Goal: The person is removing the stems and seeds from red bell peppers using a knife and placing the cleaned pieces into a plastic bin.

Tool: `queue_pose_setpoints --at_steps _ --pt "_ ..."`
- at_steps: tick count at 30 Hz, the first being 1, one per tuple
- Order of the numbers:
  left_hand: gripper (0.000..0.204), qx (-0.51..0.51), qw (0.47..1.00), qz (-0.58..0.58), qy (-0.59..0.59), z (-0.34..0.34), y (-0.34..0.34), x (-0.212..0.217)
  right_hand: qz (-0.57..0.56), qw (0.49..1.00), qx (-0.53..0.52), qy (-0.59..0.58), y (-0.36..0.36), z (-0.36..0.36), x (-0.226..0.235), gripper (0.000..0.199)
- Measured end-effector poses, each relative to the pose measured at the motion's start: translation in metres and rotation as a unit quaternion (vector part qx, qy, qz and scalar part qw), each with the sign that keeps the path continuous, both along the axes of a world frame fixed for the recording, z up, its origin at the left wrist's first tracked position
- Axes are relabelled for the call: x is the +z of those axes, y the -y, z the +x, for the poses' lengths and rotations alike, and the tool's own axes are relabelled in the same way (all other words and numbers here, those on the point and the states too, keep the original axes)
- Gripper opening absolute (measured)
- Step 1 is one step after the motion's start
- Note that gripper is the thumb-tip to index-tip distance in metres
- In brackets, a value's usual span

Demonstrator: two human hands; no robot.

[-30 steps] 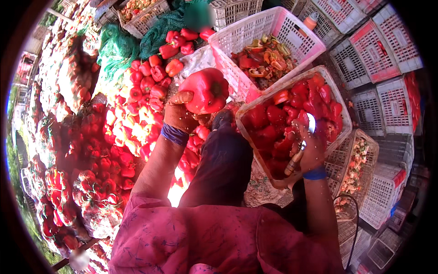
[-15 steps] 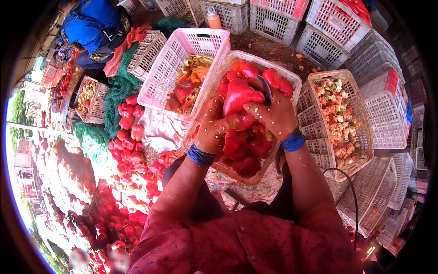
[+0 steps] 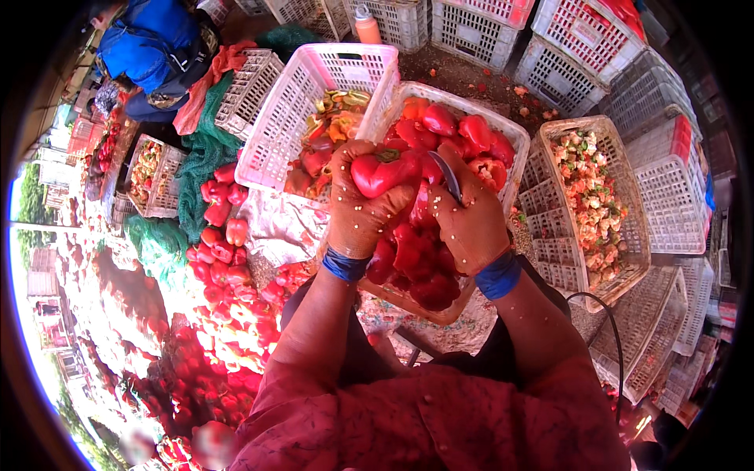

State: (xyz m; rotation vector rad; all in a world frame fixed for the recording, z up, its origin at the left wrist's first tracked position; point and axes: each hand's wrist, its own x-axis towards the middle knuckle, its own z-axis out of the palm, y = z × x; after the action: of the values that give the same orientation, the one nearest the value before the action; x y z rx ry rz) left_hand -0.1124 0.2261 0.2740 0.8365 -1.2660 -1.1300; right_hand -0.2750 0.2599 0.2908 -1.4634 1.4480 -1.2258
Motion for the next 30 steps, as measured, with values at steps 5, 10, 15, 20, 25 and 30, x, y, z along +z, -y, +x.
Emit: queue_pose_setpoints --at_steps 5,10,15,20,25,30 --pt "0.068 0.064 0.982 -0.130 0.122 -0.007 0.002 -0.004 0.022 0.998 0.003 -0.054 0.003 0.013 -0.015 0.052" --pt "0.066 0.100 0.979 -0.121 0.129 -0.013 0.003 -0.017 0.169 0.984 0.049 0.012 0.004 0.012 -0.013 0.053" --pt "0.061 0.065 0.959 -0.176 0.211 -0.002 0.010 -0.021 0.203 0.972 0.117 0.022 0.015 0.000 -0.014 0.051" --pt "0.057 0.060 0.998 -0.032 -0.005 -0.005 0.011 -0.016 0.147 0.984 0.092 -0.046 -0.006 0.020 -0.044 0.046" --pt "0.057 0.067 0.990 0.048 -0.118 0.014 0.020 -0.013 0.338 0.929 0.105 0.103 0.000 0.002 -0.022 0.046" --pt "0.075 -0.082 0.995 0.032 -0.048 -0.004 0.013 -0.017 0.057 0.981 0.076 0.168 0.023 -0.013 -0.021 0.060"
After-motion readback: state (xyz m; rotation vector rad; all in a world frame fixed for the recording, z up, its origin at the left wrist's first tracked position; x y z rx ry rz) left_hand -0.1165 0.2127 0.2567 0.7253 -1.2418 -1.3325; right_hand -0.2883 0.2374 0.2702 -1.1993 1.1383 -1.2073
